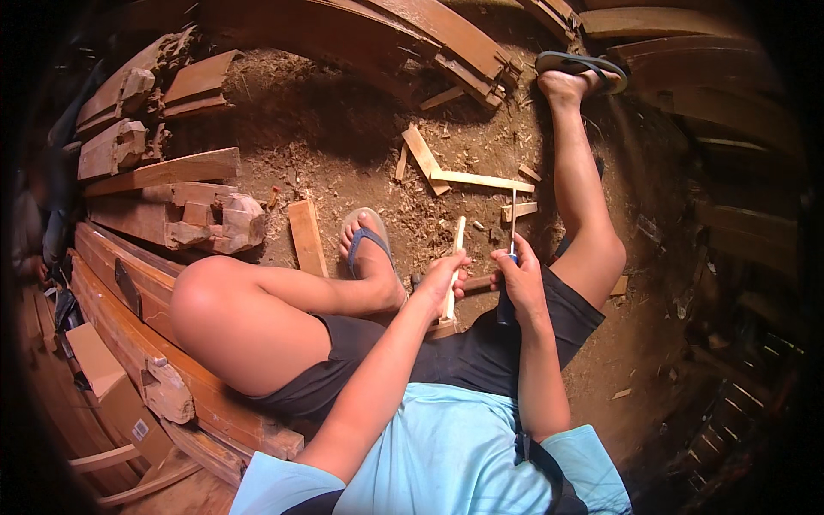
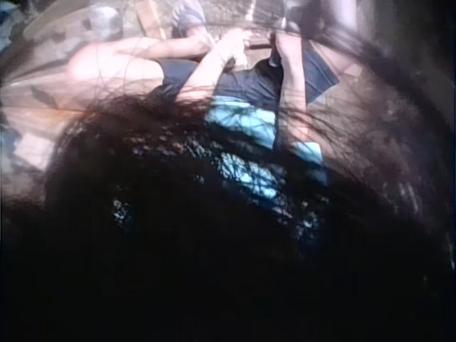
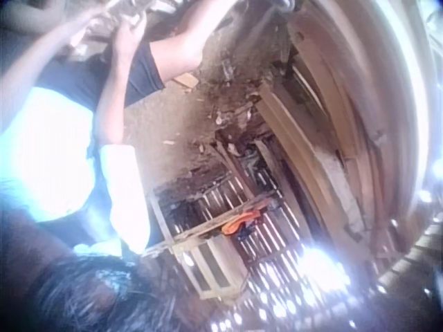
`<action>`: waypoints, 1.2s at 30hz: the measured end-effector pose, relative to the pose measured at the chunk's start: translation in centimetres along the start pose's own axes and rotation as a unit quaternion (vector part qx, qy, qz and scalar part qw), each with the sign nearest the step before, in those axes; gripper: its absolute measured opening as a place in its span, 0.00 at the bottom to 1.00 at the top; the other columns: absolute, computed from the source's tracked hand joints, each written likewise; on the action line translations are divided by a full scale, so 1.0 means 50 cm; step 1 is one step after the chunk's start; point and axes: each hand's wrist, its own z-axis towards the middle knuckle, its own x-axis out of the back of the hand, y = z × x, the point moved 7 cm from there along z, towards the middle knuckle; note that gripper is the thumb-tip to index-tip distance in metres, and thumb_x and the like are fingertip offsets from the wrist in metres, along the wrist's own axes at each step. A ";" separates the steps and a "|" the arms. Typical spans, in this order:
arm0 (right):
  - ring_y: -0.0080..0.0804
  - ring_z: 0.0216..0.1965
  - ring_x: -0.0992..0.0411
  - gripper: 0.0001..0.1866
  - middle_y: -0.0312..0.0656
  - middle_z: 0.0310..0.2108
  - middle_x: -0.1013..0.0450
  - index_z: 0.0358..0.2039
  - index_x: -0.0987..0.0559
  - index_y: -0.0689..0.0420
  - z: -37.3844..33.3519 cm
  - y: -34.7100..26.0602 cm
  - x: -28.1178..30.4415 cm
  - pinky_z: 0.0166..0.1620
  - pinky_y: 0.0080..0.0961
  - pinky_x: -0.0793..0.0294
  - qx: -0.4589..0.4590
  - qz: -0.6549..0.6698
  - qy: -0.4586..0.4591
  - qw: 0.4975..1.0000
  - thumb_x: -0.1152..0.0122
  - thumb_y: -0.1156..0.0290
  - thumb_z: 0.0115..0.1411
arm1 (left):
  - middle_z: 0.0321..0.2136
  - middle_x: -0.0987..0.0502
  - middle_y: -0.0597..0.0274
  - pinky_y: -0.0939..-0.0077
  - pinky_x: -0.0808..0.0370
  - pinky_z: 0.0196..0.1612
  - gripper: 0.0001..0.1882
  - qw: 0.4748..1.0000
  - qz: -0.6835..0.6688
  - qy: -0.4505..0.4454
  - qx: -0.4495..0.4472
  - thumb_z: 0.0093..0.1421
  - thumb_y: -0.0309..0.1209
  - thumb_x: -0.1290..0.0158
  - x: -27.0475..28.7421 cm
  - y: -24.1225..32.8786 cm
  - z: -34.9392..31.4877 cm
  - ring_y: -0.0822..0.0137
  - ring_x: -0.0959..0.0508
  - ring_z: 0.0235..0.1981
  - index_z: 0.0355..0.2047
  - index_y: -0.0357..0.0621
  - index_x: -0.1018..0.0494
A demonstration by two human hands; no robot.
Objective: The person sits on the floor and uses a hand saw to cut a small wooden stick, then uses a chisel to carve and shape the stick. The person repeatedly inspects the carved piece and continues refining its shape.
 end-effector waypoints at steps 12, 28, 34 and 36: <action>0.20 0.23 0.30 0.32 0.40 0.41 0.29 0.63 0.46 0.60 -0.006 0.038 -0.049 0.23 0.20 0.28 -0.002 -0.125 -0.107 0.986 0.47 0.75 0.59 | 0.17 0.35 0.67 0.78 0.31 0.13 0.15 0.960 0.151 0.227 -0.063 0.64 0.44 0.55 0.059 -0.014 -0.044 0.71 0.31 0.12 0.36 0.45 0.36; 0.55 0.44 0.29 0.29 0.61 0.41 0.29 0.55 0.36 0.70 -0.010 0.021 -0.089 0.47 0.39 0.30 0.145 -0.417 -0.092 0.893 0.45 0.70 0.54 | 0.16 0.41 0.72 0.85 0.49 0.10 0.20 0.992 -0.083 0.092 0.027 0.68 0.51 0.68 0.055 0.000 -0.007 0.80 0.45 0.10 0.37 0.48 0.38; 0.51 0.49 0.29 0.27 0.58 0.47 0.29 0.56 0.34 0.63 -0.022 0.025 -0.111 0.51 0.33 0.31 0.134 -0.353 -0.146 0.914 0.44 0.71 0.55 | 0.11 0.47 0.76 0.84 0.53 0.08 0.28 0.990 -0.063 0.098 0.082 0.62 0.62 0.70 0.049 0.000 -0.004 0.80 0.51 0.07 0.23 0.52 0.42; 0.51 0.48 0.29 0.27 0.57 0.46 0.28 0.57 0.34 0.60 -0.029 0.035 -0.114 0.50 0.34 0.31 0.118 -0.365 -0.150 0.911 0.44 0.70 0.56 | 0.11 0.47 0.76 0.84 0.52 0.08 0.28 0.990 -0.038 0.109 0.075 0.62 0.63 0.71 0.058 -0.004 0.001 0.80 0.51 0.07 0.23 0.53 0.43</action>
